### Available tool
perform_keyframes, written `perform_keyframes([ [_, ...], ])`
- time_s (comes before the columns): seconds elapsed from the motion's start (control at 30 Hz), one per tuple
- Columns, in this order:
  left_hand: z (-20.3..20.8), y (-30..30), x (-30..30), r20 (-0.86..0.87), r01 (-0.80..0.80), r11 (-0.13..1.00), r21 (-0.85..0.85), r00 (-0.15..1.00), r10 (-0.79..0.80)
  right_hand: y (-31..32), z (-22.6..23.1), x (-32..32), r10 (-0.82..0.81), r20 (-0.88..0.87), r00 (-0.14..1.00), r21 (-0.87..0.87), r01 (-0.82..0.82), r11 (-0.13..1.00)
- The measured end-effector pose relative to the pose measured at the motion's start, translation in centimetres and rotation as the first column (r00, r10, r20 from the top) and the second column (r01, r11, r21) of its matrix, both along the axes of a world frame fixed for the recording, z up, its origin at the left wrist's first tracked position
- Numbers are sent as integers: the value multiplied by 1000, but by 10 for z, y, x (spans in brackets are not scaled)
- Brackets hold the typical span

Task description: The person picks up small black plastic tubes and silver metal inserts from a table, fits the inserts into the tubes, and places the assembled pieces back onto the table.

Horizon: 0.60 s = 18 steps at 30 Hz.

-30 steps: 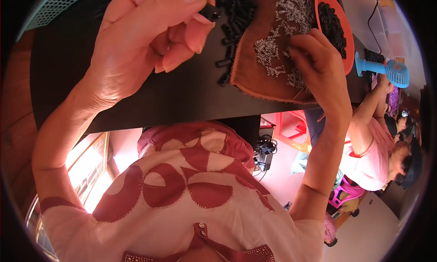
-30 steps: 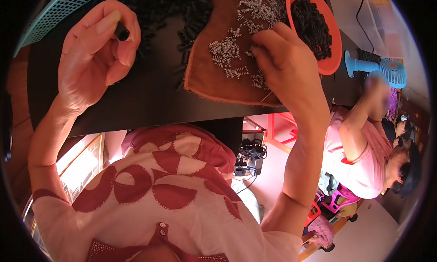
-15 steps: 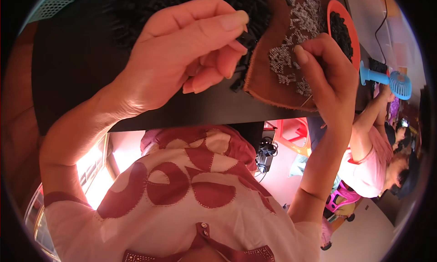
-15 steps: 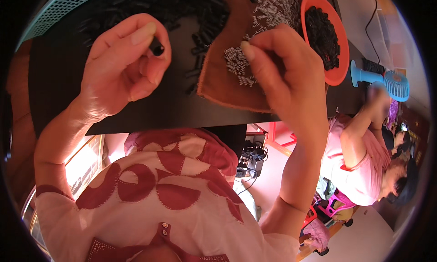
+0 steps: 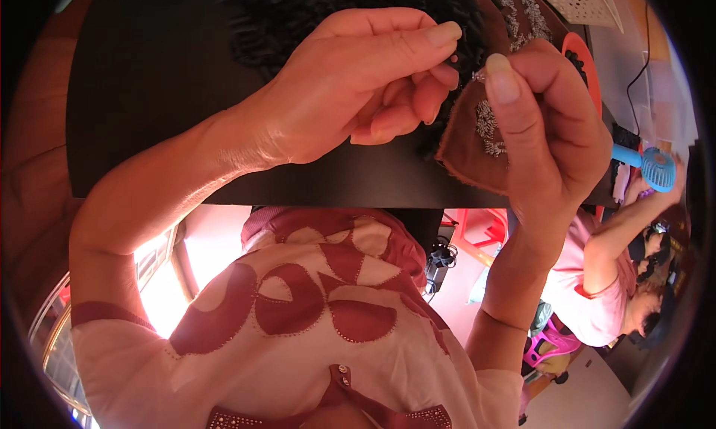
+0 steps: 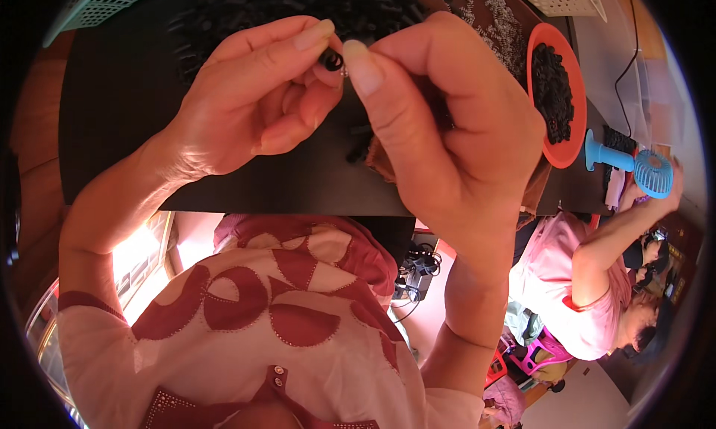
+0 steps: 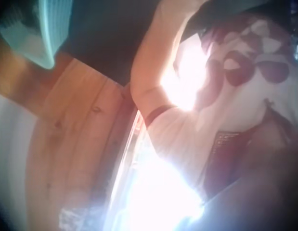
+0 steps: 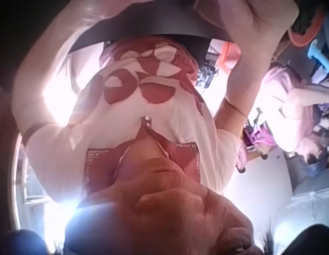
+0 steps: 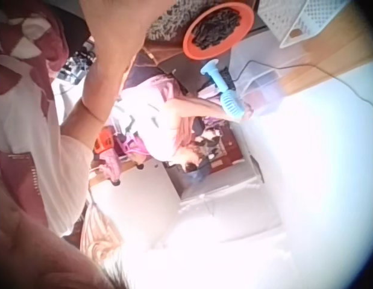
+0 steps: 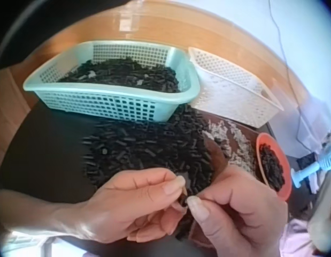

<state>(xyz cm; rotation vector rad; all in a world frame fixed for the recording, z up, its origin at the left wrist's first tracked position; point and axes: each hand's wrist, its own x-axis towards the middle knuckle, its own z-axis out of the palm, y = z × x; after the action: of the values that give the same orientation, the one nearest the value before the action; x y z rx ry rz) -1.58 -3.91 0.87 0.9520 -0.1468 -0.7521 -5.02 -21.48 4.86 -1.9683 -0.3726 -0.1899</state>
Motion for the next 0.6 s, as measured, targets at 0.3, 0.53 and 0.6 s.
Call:
perform_keyframes([
  [0.3, -5, 1, 2, 22, 15, 999, -47, 1000, -14, 15, -15, 1, -204, 225, 953, -47, 220, 974],
  [0.53, -5, 2, 0, -11, 14, 999, -52, 1000, -14, 2, -13, 7, 80, 183, 980, -82, -66, 994],
  [0.6, -7, 3, 0, 2, 12, 997, -76, 1000, -11, 1, -9, 3, 103, 95, 990, 26, -106, 994],
])
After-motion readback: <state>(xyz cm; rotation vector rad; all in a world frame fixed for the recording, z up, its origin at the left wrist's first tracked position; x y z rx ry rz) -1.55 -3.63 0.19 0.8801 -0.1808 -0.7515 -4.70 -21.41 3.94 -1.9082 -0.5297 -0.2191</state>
